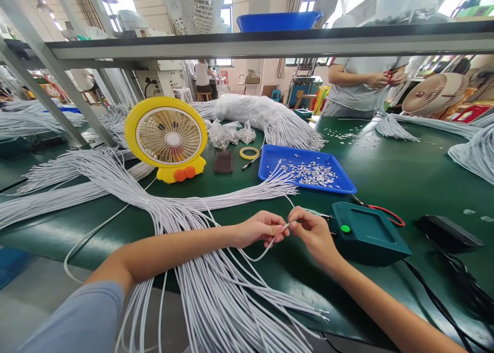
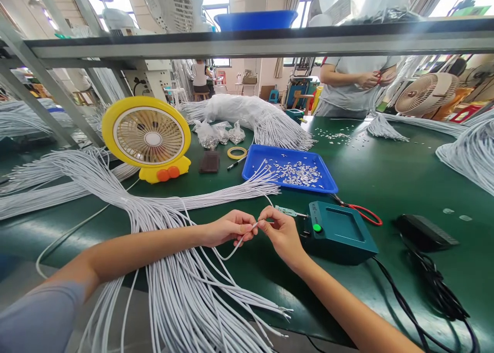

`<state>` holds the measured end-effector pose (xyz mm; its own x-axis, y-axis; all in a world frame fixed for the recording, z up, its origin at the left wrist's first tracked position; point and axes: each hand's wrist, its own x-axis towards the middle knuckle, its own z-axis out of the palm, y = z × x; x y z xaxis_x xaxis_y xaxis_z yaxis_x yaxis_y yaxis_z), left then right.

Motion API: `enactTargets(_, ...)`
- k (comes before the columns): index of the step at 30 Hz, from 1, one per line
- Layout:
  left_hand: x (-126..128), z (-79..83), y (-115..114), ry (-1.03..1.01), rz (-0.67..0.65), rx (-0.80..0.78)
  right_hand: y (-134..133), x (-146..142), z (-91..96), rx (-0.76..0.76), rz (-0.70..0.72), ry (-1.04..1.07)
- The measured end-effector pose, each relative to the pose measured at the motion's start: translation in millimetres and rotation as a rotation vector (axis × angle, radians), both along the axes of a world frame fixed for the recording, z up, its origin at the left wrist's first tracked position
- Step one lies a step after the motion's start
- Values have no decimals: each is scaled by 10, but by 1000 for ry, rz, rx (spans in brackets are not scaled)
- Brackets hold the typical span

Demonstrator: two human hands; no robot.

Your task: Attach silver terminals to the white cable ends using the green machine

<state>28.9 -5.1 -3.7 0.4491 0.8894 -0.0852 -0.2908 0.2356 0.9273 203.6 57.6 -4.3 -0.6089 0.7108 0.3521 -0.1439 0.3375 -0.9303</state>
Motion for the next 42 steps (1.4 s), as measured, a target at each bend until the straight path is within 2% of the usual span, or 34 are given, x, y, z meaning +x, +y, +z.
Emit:
enactTargets(4, -13, -18, 6, 24, 16, 20, -23, -1, -16, -38, 22, -9)
enactTargets(9, -26, -11, 34, 68, 20, 38, -37, -9, -63, -68, -93, -3)
enactTargets(14, -39, -32, 62, 83, 60, 63, 0, -18, -145, 58, -200, 5)
enactTargets(19, -34, -42, 47, 120, 82, 99, -37, -11, -146, 159, -266, 18)
enactTargets(31, 5, -61, 26, 110, 106, 95, -135, -23, -62, 171, -193, 63)
enactTargets(38, 16, -43, 12, 121, 138, 102, -143, -31, -68, 141, -207, 81)
enactTargets(42, 37, -24, -40, 206, 166, 110, -173, -33, -96, 121, -255, 68)
